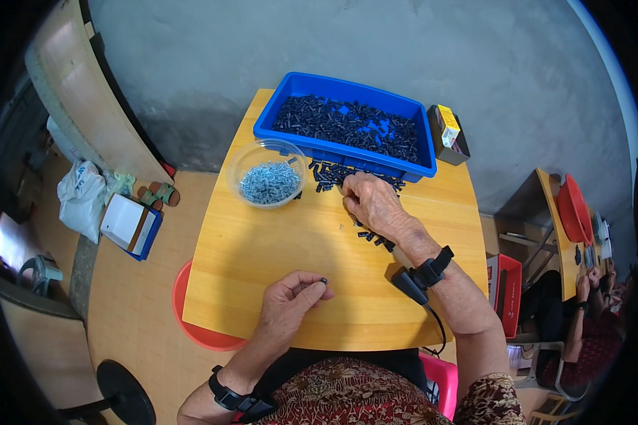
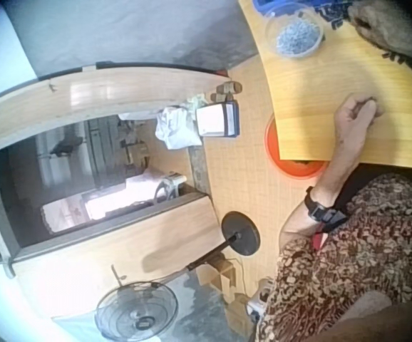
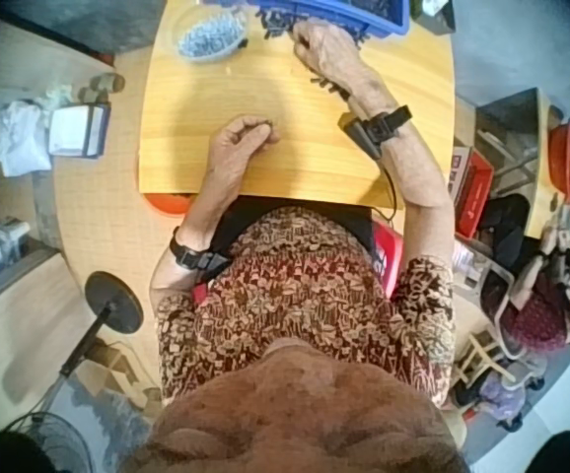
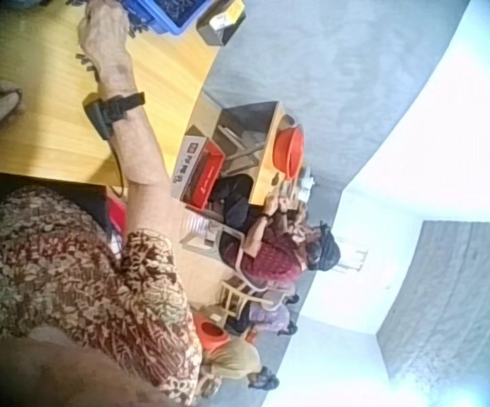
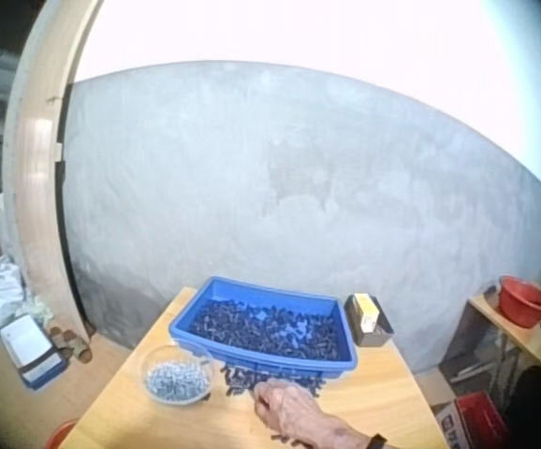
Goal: The person picks up a black plastic piece and a metal screw, fits the screw into the plastic piece, and places the assembled unit into a red bucket. This process is repeated multiple times.
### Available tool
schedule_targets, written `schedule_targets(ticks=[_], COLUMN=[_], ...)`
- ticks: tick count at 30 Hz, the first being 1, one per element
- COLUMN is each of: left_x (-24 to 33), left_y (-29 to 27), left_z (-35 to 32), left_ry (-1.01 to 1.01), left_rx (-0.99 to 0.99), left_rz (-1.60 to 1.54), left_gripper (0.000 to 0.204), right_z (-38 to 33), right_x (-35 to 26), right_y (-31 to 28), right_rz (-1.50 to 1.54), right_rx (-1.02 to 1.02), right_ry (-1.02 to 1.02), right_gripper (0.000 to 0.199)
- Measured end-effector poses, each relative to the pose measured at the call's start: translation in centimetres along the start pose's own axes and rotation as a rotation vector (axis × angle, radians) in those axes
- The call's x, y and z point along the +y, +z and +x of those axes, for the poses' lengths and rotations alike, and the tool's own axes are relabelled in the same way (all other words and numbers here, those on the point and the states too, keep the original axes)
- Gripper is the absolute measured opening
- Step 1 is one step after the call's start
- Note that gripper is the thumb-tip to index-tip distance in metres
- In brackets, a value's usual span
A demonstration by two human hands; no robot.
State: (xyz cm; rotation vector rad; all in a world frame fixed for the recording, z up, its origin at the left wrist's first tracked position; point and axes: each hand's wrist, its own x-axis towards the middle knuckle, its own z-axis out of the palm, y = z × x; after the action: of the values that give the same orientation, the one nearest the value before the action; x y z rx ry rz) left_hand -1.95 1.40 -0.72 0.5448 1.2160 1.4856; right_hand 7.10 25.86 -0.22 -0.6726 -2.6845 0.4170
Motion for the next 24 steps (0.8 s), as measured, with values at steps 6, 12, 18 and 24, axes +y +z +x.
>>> schedule_targets(ticks=[6,12,18,24], left_x=[0.1,0.8,1.3,1.2], left_y=[0.0,0.3,1.7,2.9], left_z=[0.1,0.7,-0.1,-0.9], left_ry=[-0.001,0.082,0.073,0.104], left_rx=[0.022,0.094,0.074,0.042], left_rz=[0.004,-0.075,-0.165,-0.039], left_gripper=[0.018,0.019,0.02,0.02], right_z=[0.1,-4.6,-8.8,-10.6], right_x=[-1.8,-6.9,-9.7,-10.6], right_y=[-1.1,-4.4,-5.4,-6.6], right_rz=[0.015,0.365,0.112,-0.089], right_rx=[0.057,0.142,0.147,0.124], right_ry=[-0.039,-0.21,-0.432,-0.564], right_gripper=[0.007,0.011,0.016,0.019])
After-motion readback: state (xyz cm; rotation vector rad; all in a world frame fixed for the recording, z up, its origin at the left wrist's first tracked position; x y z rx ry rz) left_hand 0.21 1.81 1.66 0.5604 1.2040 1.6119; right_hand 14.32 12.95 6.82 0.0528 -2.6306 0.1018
